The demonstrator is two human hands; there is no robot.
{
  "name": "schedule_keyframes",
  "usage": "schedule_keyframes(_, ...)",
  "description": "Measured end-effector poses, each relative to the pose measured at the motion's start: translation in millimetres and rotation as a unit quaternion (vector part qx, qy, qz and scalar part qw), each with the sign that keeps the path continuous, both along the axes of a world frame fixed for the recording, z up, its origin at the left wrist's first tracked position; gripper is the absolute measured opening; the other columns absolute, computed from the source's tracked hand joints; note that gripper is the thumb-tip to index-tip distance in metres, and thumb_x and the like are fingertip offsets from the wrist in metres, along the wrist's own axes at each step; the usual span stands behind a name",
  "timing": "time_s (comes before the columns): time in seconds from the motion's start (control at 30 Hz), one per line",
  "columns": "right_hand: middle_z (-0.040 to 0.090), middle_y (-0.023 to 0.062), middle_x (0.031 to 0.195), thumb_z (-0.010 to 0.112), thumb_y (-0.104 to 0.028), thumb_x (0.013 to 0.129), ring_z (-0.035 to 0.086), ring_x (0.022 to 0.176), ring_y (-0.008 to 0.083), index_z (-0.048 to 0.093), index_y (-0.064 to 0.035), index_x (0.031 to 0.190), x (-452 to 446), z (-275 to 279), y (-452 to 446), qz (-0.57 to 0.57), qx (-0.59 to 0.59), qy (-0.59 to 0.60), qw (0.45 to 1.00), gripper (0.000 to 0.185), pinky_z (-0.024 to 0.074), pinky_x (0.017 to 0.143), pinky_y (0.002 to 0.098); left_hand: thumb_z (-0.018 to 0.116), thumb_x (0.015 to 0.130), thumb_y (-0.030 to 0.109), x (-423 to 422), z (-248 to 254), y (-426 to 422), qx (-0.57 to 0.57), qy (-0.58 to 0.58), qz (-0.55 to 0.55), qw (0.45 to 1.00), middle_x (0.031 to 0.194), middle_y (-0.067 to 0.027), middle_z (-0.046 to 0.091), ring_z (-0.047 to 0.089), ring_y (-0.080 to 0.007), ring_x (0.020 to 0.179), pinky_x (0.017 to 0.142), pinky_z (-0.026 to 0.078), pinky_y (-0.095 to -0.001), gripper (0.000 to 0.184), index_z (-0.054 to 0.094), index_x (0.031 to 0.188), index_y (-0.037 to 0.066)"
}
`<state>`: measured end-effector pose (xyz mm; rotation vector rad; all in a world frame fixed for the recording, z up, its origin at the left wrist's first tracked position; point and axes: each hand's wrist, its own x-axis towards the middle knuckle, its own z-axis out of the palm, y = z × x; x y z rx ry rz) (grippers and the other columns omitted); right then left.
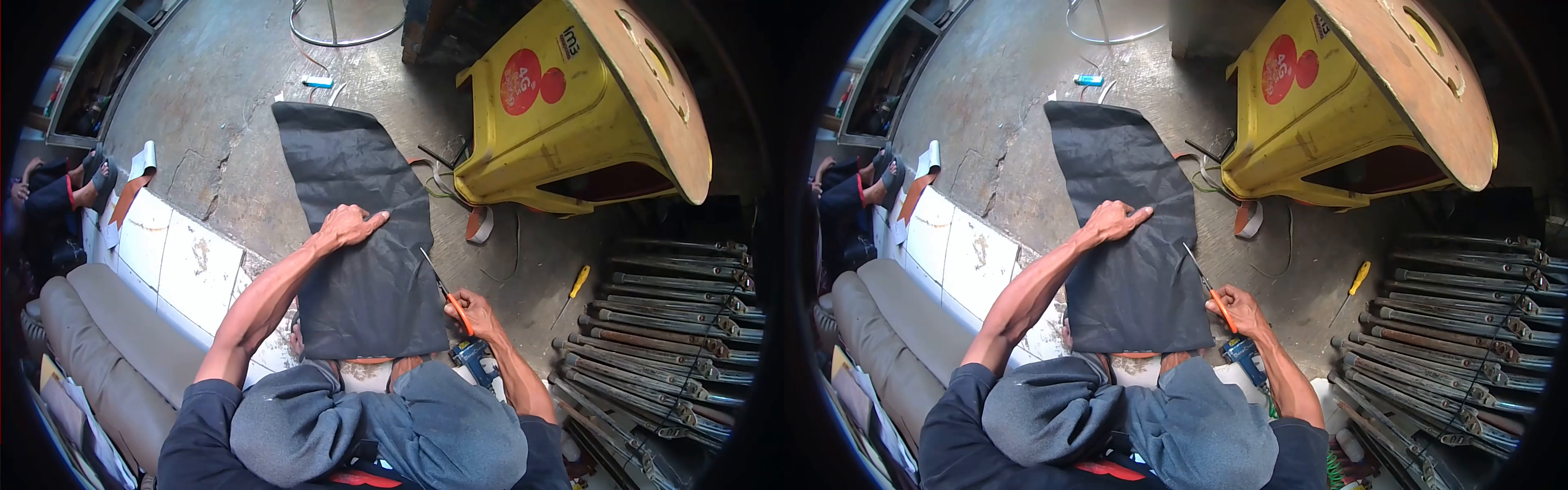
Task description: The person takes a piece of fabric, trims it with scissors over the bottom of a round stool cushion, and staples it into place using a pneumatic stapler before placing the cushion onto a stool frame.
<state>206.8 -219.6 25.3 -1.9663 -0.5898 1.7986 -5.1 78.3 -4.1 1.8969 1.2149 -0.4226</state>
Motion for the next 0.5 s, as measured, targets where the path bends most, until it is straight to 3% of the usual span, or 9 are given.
schedule_keyframes(0.03, 0.057, -0.0032, 0.079, 0.084, -0.046, 0.083, 0.051, 0.072, 0.0091, 0.068, -0.0041, 0.108, 1, 1, -4, -0.001, 0.001, 0.003, 1.0, 0.051, 0.0428, 0.065, 0.0277, 0.052, 0.092, 0.073, 1, 0, 3, -0.041, 0.003, -0.016, 0.999, 0.109, -0.0315, 0.072, 0.068, -0.0436, 0.112, 0.099, 0.052, -0.0476, 0.082, 0.074, 0.117, -0.002)
schedule_keyframes(0.07, 0.057, -0.0032, 0.079, 0.084, -0.046, 0.083, 0.051, 0.072, 0.0091, 0.068, -0.0041, 0.108, -1, 4, -5, -0.003, -0.003, 0.003, 1.0, 0.051, 0.0428, 0.065, 0.0277, 0.054, 0.092, 0.073, 2, 0, 2, -0.017, 0.0, -0.024, 1.0, 0.103, -0.0292, 0.074, 0.072, -0.0408, 0.103, 0.094, 0.054, -0.0448, 0.079, 0.075, 0.118, 0.002)
schedule_keyframes(0.13, 0.055, -0.005, 0.074, 0.085, -0.041, 0.083, 0.05, 0.07, 0.0083, 0.069, -0.0023, 0.104, -2, 7, 1, -0.001, 0.099, -0.072, 0.992, 0.047, 0.0437, 0.064, 0.028, 0.053, 0.092, 0.073, 6, 3, -2, -0.034, -0.016, -0.038, 0.999, 0.104, -0.0279, 0.074, 0.071, -0.0402, 0.104, 0.094, 0.054, -0.0446, 0.078, 0.075, 0.118, 0.003)
schedule_keyframes(0.33, 0.057, -0.0045, 0.079, 0.088, -0.035, 0.08, 0.051, 0.074, 0.0082, 0.069, -0.0019, 0.107, 17, 32, 14, 0.065, 0.038, -0.063, 0.995, 0.046, 0.0456, 0.069, 0.0268, 0.052, 0.095, 0.072, 14, 27, 0, -0.102, -0.076, -0.069, 0.989, 0.115, -0.0219, 0.074, 0.07, -0.0359, 0.111, 0.098, 0.053, -0.0426, 0.074, 0.074, 0.123, 0.008)
schedule_keyframes(0.47, 0.058, -0.0041, 0.082, 0.087, -0.034, 0.08, 0.052, 0.075, 0.0084, 0.069, -0.0022, 0.11, 26, 36, 7, 0.083, 0.049, -0.066, 0.993, 0.047, 0.0461, 0.07, 0.0268, 0.051, 0.095, 0.073, 8, 27, 3, -0.124, -0.087, -0.073, 0.986, 0.118, -0.0211, 0.073, 0.068, -0.0334, 0.116, 0.1, 0.051, -0.0416, 0.077, 0.075, 0.121, 0.004)
schedule_keyframes(0.5, 0.059, -0.0041, 0.082, 0.087, -0.034, 0.08, 0.052, 0.075, 0.0084, 0.069, -0.0022, 0.111, 27, 36, 9, 0.086, 0.071, -0.067, 0.991, 0.048, 0.0462, 0.069, 0.0271, 0.049, 0.094, 0.076, 10, 38, 7, -0.183, -0.061, -0.064, 0.979, 0.12, -0.0212, 0.072, 0.066, -0.0322, 0.119, 0.102, 0.05, -0.0413, 0.083, 0.072, 0.124, 0.001)
